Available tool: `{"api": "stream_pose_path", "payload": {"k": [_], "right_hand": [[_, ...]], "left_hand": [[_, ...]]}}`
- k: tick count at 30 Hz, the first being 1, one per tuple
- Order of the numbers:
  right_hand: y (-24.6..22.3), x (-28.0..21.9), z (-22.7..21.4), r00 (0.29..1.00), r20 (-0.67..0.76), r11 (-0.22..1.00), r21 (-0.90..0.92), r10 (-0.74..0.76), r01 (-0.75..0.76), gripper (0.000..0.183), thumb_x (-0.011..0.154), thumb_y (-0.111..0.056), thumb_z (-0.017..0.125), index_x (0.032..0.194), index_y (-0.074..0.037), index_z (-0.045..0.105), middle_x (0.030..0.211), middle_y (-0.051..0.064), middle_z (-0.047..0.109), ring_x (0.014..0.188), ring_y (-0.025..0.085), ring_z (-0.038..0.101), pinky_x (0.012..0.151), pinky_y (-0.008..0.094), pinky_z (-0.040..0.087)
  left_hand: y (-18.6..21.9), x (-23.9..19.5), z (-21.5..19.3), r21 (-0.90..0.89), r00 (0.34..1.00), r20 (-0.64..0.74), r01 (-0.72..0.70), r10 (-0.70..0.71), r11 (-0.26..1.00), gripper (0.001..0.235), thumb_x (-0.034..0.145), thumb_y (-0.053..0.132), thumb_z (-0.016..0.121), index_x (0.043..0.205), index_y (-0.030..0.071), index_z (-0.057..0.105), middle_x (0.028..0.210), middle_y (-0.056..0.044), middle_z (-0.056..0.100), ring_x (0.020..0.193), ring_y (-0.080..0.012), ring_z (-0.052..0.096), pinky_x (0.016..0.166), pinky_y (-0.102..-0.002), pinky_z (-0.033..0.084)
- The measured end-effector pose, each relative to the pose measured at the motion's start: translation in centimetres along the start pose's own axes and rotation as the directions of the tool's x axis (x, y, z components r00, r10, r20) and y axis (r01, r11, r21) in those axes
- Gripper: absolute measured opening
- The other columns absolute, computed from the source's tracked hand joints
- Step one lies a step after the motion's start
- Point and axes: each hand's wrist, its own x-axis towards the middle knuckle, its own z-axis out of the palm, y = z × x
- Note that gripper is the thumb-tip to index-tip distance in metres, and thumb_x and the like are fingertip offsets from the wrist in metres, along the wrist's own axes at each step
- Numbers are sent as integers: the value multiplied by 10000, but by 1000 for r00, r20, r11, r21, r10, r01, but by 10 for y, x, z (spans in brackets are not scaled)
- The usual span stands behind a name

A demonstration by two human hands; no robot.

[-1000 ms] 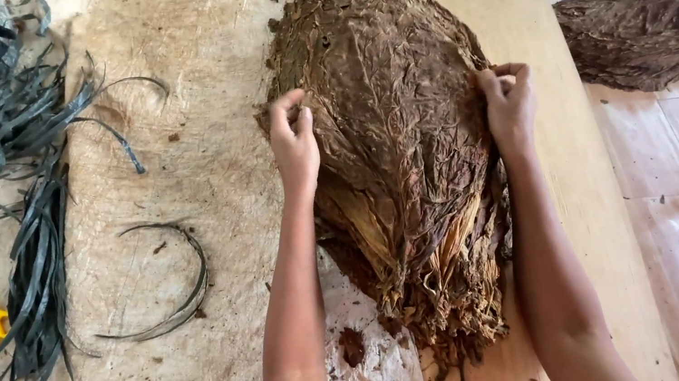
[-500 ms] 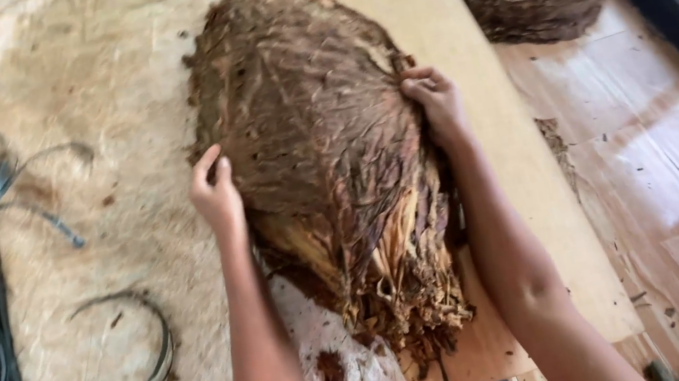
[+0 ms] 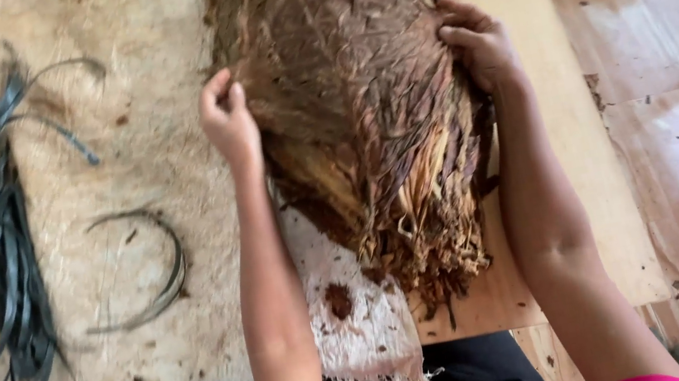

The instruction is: Bundling and tying large dried leaves using a hook tool.

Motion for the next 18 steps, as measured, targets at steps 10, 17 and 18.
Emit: {"api": "stream_pose_path", "payload": {"k": [10, 17, 18], "right_hand": [[-1, -52, -17, 774, -298, 719, -640, -559, 272, 252, 998, -184, 646, 1220, -71, 681, 1011, 96, 674, 875, 193, 603, 792, 352, 528], [-5, -86, -6, 854, -403, 819, -572, -328, 45, 263, 1000, -40, 657, 1247, -127, 628, 882, -28, 568, 692, 68, 459, 584, 198, 432], [-4, -89, -6, 862, -381, 835, -545, -333, 82, 249, 1011, -32, 650, 1238, -135, 640, 856, -47, 545, 674, 57, 444, 567, 201, 421]], "left_hand": [[281, -159, -125, -681, 576, 516, -173, 634, 711, 118, 1089, 151, 599, 1173, 232, 623, 1049, 90, 665, 1009, -80, 637, 909, -221, 540], [321, -201, -184, -761, 146, 644, 219, 751, 610, 384, 1161, 465, 423, 1367, 181, 578, 1436, -26, 588, 1383, -237, 660, 1334, -403, 559], [322, -204, -186, -745, 104, 659, 227, 745, 627, 388, 1167, 476, 417, 1388, 196, 572, 1454, -14, 587, 1407, -219, 649, 1361, -401, 540]]}}
